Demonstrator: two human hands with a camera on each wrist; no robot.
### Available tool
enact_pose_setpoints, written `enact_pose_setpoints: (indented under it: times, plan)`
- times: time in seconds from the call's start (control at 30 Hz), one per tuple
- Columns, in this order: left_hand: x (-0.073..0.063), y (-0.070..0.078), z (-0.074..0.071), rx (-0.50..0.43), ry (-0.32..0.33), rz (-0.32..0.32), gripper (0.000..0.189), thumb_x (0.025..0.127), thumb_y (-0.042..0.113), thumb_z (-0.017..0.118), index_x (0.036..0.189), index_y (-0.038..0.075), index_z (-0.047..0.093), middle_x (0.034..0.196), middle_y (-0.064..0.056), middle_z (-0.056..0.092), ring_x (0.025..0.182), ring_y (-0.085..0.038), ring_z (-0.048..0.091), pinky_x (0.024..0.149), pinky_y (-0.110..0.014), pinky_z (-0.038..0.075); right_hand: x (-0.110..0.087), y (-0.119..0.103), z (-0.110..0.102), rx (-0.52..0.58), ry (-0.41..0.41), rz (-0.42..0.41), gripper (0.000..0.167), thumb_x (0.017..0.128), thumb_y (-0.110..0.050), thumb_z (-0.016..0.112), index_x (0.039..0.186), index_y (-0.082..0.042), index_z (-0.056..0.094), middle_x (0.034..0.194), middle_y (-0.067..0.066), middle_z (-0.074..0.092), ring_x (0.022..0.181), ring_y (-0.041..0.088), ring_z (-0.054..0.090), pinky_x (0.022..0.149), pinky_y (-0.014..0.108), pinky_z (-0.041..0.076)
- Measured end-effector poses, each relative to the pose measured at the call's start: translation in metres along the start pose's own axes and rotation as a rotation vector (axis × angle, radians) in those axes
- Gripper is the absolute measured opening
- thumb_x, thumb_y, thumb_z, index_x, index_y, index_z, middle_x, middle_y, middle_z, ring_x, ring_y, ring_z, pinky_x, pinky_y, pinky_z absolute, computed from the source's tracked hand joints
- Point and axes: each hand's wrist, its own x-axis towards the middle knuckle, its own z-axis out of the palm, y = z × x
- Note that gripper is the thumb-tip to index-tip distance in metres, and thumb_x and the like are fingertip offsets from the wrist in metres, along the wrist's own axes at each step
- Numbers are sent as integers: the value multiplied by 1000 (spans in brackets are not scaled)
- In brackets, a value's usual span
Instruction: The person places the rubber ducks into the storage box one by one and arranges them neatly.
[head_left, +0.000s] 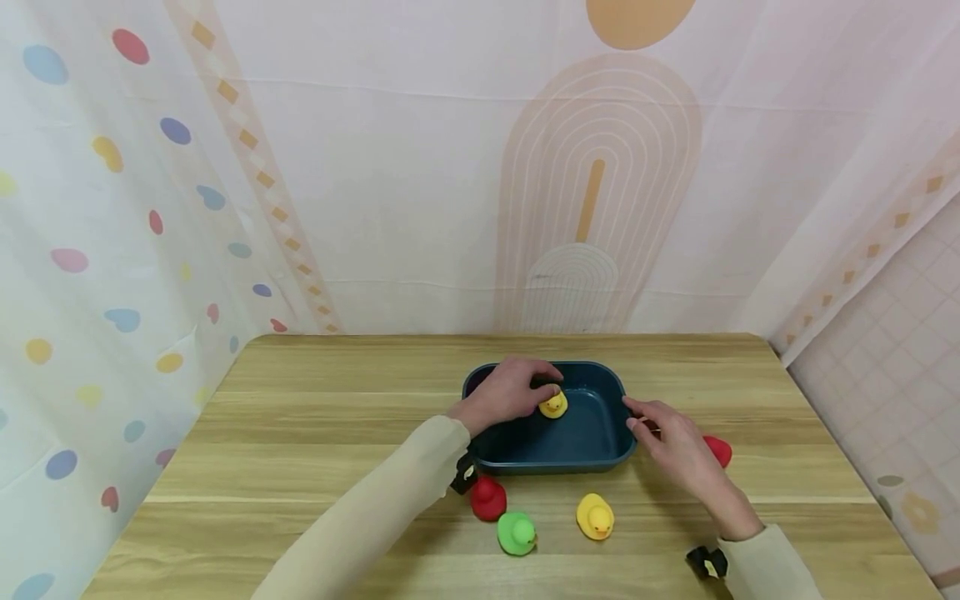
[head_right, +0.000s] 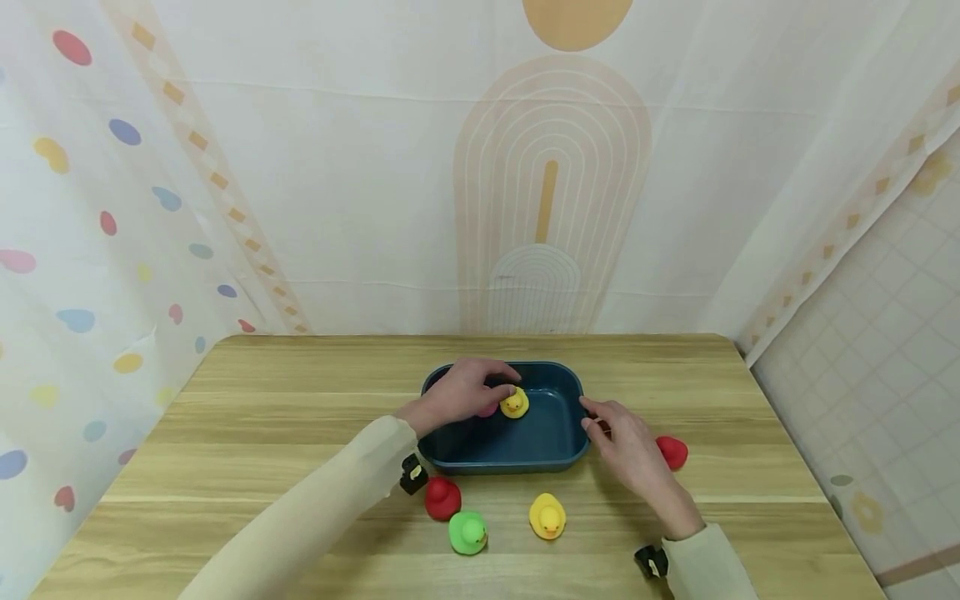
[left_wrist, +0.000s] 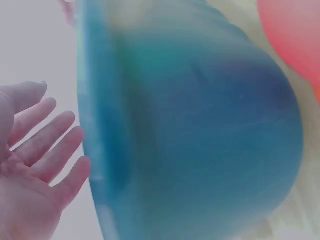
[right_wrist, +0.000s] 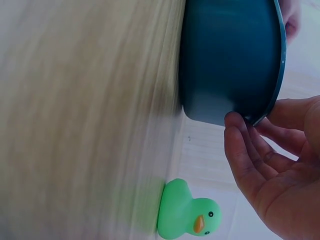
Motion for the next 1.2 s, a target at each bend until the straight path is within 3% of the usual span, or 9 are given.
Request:
enact_pose_setpoints:
  times: [0.1, 0.2, 0.3, 0.53, 0.73, 0.97, 1.2]
  plan:
    - [-9, 0, -6, -29, 41, 13, 30, 105, 25, 64, 130, 10, 72, 118, -7, 73, 88, -19, 68, 85, -37, 59, 0, 0, 0, -1, 0, -1, 36, 102, -6, 65, 136, 4, 65, 121, 18, 70, 93, 22, 66, 79, 37, 60]
    - [-18, -3, -12, -10, 100, 64, 29, 104, 25, 64, 128, 11, 73, 129, -4, 71, 112, -19, 63, 103, -40, 53, 0, 0, 0, 0, 1, -1, 35, 102, -6, 65, 136, 4, 65, 121, 18, 70, 92, 22, 66, 79, 36, 60]
    - [-29, -7, -17, -33, 129, 94, 31, 105, 25, 64, 129, 9, 72, 131, -6, 70, 119, -23, 64, 105, -43, 52, -1, 0, 0, 7, 0, -1, 35, 102, -6, 65, 136, 4, 65, 122, 19, 70, 93, 22, 66, 80, 37, 60]
    - [-57, -19, -26, -63, 180, 94, 35, 103, 25, 66, 134, 10, 69, 141, -7, 65, 130, -27, 59, 108, -49, 49, -1, -1, -1, 9, -1, -4, 35, 102, -6, 65, 136, 4, 65, 125, 20, 69, 96, 23, 68, 81, 39, 61]
    - [-78, -30, -29, 27, 216, 147, 39, 103, 25, 66, 136, 4, 66, 148, -13, 58, 138, -34, 53, 114, -53, 42, -1, -1, -1, 9, -2, -9, 36, 101, -5, 66, 135, 5, 65, 124, 21, 69, 96, 24, 68, 81, 40, 61]
    - [-98, -41, -26, 135, 189, 121, 57, 105, 36, 62, 150, 2, 52, 159, -16, 43, 146, -38, 41, 119, -57, 34, 0, -1, -1, 4, -4, -12, 36, 101, -5, 65, 136, 6, 64, 125, 22, 69, 97, 28, 69, 83, 44, 62]
    - [-117, -52, -21, 259, 162, 81, 72, 104, 50, 57, 157, 3, 42, 165, -16, 34, 154, -38, 27, 119, -69, 23, -1, -1, -1, 8, -12, -18, 37, 101, -3, 64, 137, 7, 63, 126, 24, 68, 99, 29, 69, 83, 46, 61]
